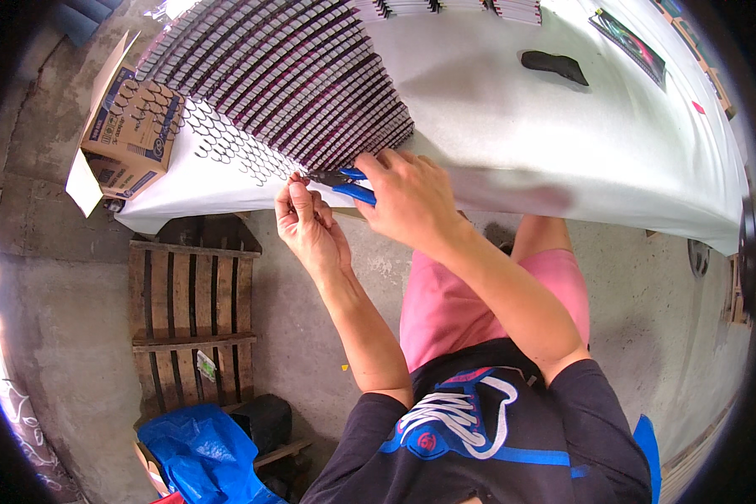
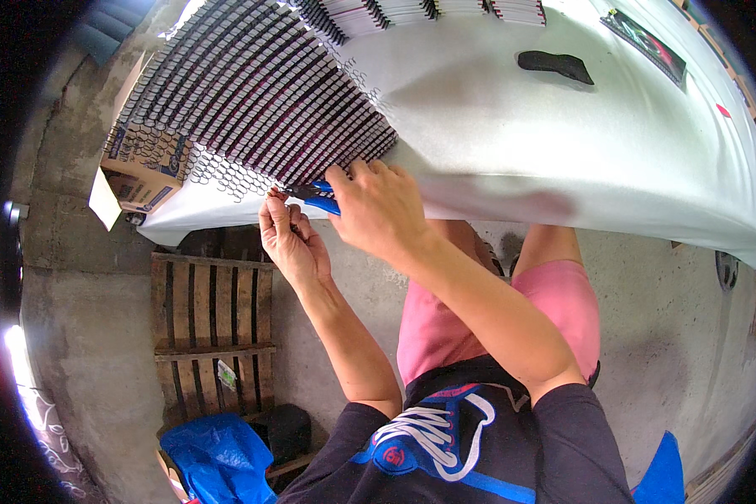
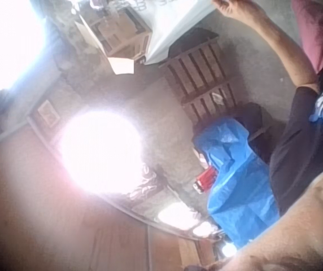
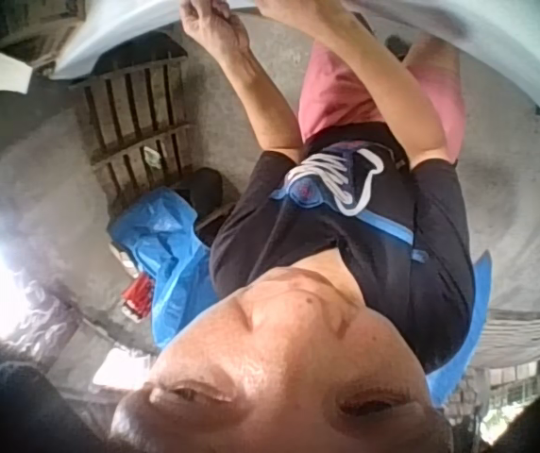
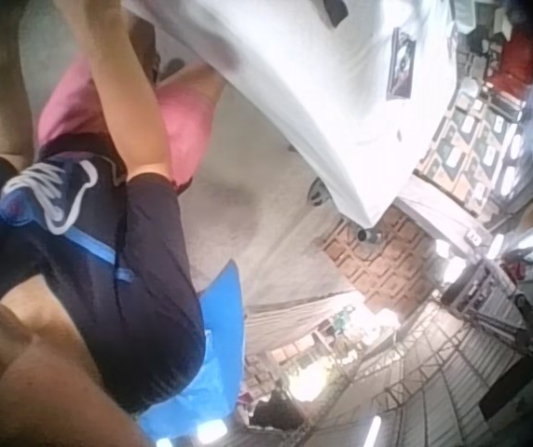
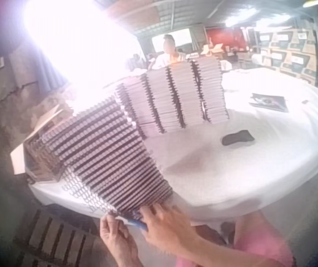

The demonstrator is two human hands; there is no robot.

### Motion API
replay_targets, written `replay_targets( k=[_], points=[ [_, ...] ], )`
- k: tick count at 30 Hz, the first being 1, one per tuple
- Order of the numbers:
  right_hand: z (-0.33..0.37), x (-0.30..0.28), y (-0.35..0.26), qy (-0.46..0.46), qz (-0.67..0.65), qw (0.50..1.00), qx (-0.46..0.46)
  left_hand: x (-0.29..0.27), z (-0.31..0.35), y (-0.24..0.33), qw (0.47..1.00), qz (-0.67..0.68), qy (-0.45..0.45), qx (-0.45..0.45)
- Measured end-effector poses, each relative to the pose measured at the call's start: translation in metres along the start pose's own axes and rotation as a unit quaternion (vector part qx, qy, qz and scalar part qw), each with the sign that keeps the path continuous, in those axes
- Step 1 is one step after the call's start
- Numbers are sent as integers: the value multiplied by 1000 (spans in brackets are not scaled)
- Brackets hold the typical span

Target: The person uses pliers to trim the spiral binding of notebooks one at a time, then stacks them on the table. The person also trims a large stack of notebooks together using pliers.

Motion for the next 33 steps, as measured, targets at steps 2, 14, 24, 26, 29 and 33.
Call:
replay_targets(
  k=[2, 14, 24, 26, 29, 33],
  points=[
    [-2, 15, 10, -59, -23, 998, 21, 4, 1, 3, 1000, -1, 14, 9],
    [0, -34, -4, 82, 26, 996, -14, 3, 1, 6, 1000, -8, -1, -3],
    [2, -37, -8, 84, 38, 996, -13, 0, 2, 8, 1000, -11, 1, 4],
    [1, -38, -5, 80, 40, 996, -12, 2, 3, 8, 1000, -6, 3, 7],
    [1, -29, -10, 68, 47, 996, -20, 0, 5, 9, 1000, -13, 5, 7],
    [-2, -27, -15, 46, 36, 998, -7, 1, 7, 11, 1000, -5, 4, 2]
  ],
)
Point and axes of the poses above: each hand's wrist, its own z-axis away from the middle knuckle, its own x-axis out of the palm, y = z × x, the point moved 10 cm from there along -z, towards the middle knuckle, and after that the axes turned 6 degrees about z, right-handed, at the moved point
